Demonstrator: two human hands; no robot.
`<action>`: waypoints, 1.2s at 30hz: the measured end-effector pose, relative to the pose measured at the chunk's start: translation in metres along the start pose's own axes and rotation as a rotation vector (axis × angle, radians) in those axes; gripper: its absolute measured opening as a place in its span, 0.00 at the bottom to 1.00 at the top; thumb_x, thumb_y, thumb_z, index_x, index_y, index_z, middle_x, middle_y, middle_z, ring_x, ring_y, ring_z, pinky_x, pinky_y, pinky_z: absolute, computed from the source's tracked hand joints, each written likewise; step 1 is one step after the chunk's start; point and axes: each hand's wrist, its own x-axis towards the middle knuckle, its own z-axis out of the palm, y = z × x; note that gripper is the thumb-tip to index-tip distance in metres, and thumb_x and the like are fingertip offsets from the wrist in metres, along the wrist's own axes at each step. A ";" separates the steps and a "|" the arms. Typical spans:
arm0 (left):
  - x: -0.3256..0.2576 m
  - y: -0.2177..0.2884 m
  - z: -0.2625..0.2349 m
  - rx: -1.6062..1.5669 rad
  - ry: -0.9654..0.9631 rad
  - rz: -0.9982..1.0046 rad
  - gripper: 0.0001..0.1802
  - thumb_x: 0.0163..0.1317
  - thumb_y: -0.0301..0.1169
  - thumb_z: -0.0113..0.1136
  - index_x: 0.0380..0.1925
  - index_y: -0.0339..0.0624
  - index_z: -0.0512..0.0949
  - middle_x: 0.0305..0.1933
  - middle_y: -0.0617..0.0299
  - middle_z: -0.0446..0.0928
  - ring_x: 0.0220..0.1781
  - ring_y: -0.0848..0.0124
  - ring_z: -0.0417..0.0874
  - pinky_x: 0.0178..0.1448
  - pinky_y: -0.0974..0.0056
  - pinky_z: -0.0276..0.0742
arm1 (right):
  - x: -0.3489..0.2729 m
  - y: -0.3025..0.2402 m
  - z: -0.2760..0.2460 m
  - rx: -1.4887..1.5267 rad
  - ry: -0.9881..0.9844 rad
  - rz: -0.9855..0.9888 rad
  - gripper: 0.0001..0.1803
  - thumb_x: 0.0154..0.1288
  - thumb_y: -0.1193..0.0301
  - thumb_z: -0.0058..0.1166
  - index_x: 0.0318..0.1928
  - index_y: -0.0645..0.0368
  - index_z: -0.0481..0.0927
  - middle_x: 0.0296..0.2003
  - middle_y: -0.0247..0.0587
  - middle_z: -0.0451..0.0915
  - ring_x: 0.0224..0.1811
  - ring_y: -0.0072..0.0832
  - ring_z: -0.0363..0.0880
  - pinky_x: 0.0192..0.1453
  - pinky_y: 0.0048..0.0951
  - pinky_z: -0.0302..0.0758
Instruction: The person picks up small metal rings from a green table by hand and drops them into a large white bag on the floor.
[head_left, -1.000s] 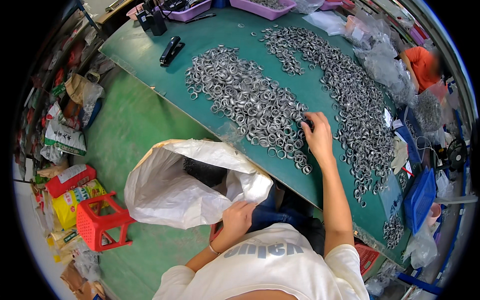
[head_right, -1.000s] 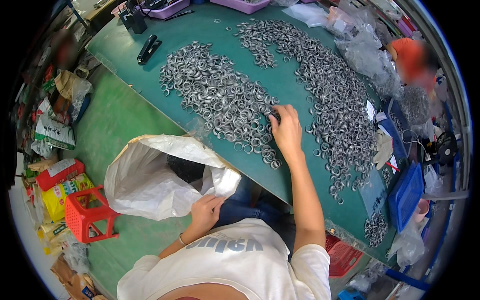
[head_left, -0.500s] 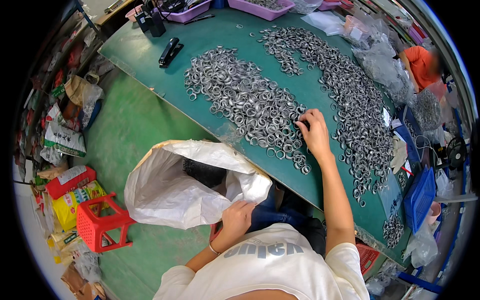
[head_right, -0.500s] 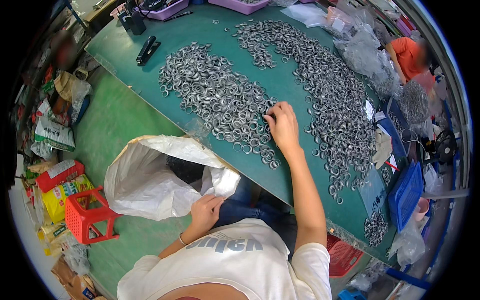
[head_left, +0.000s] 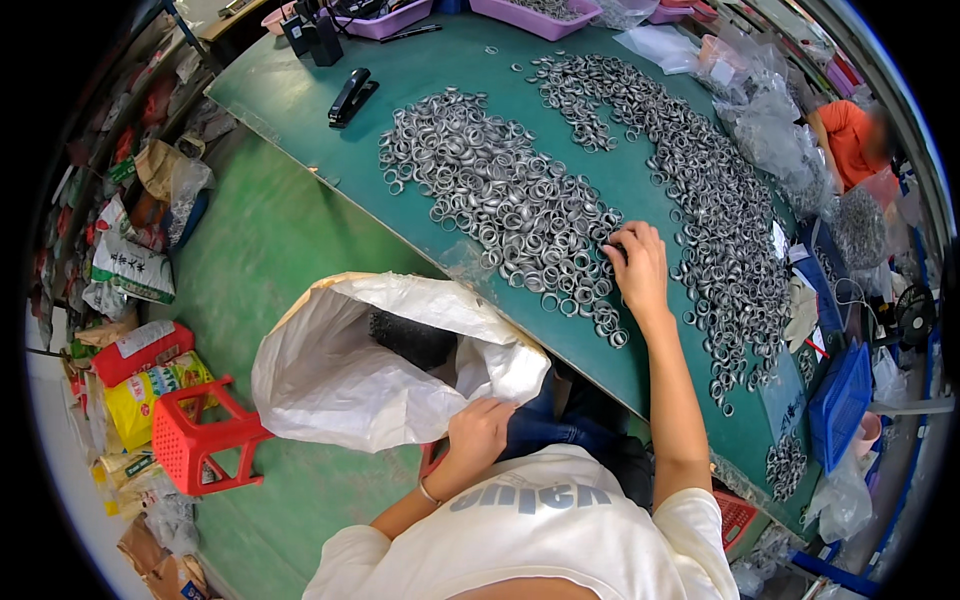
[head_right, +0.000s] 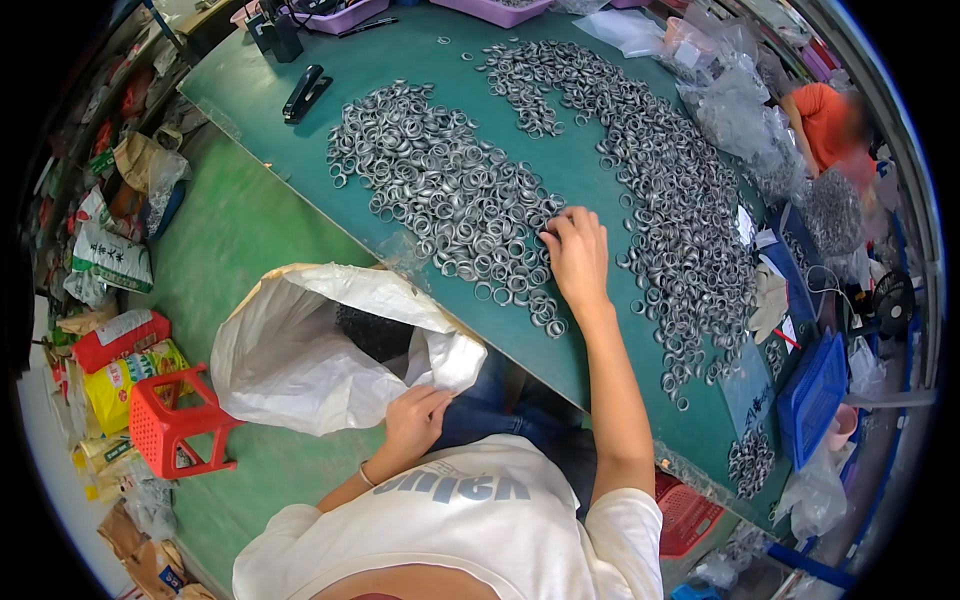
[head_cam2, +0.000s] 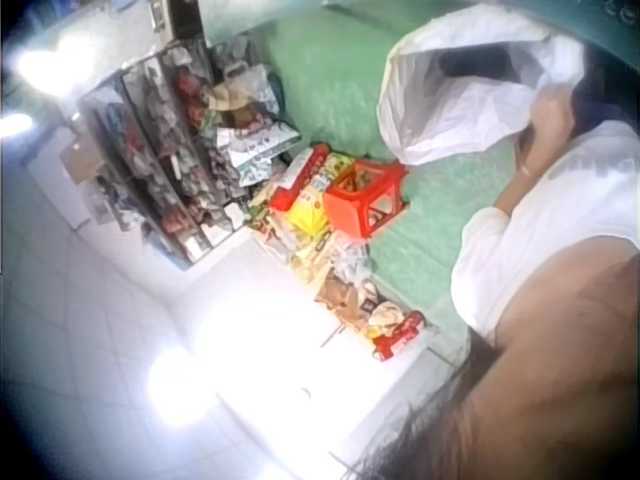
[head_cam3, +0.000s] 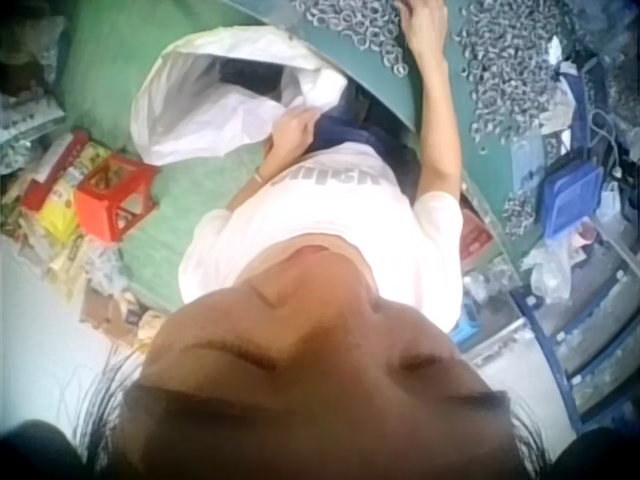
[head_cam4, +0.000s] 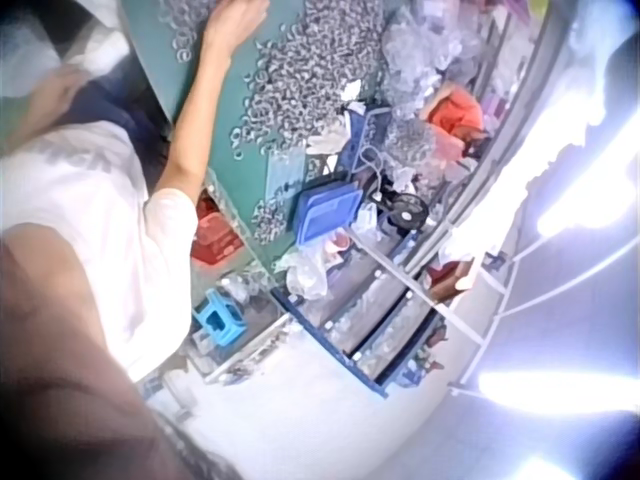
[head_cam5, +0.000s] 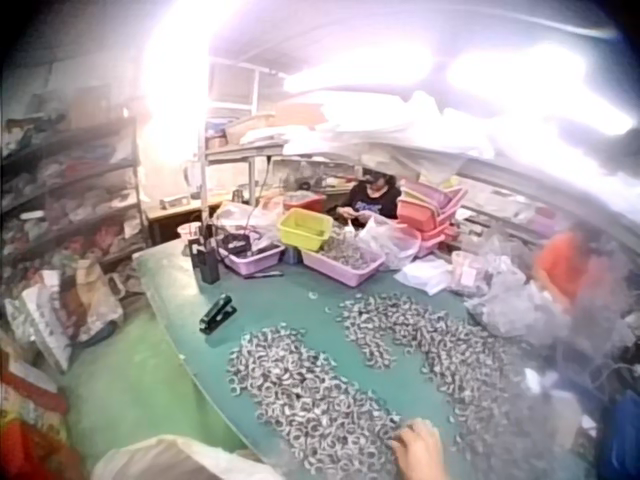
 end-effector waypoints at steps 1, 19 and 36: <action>0.000 0.000 0.000 -0.003 -0.001 -0.002 0.06 0.52 0.25 0.65 0.32 0.42 0.84 0.29 0.57 0.79 0.31 0.57 0.80 0.33 0.57 0.76 | 0.000 0.000 0.000 -0.057 -0.033 -0.027 0.06 0.53 0.76 0.62 0.33 0.60 0.79 0.39 0.39 0.76 0.43 0.39 0.73 0.45 0.37 0.67; -0.003 0.000 0.000 0.001 0.012 -0.026 0.07 0.52 0.25 0.64 0.33 0.43 0.85 0.29 0.57 0.79 0.32 0.58 0.80 0.33 0.57 0.76 | -0.008 -0.037 -0.027 0.509 0.040 0.374 0.04 0.59 0.77 0.59 0.31 0.66 0.81 0.33 0.39 0.82 0.36 0.25 0.78 0.38 0.27 0.71; -0.003 0.001 0.002 0.011 0.025 -0.019 0.07 0.51 0.25 0.63 0.32 0.43 0.84 0.29 0.58 0.78 0.32 0.58 0.80 0.33 0.58 0.75 | 0.000 -0.071 -0.013 0.311 0.025 0.201 0.07 0.59 0.79 0.57 0.39 0.66 0.80 0.34 0.47 0.82 0.32 0.36 0.81 0.39 0.32 0.76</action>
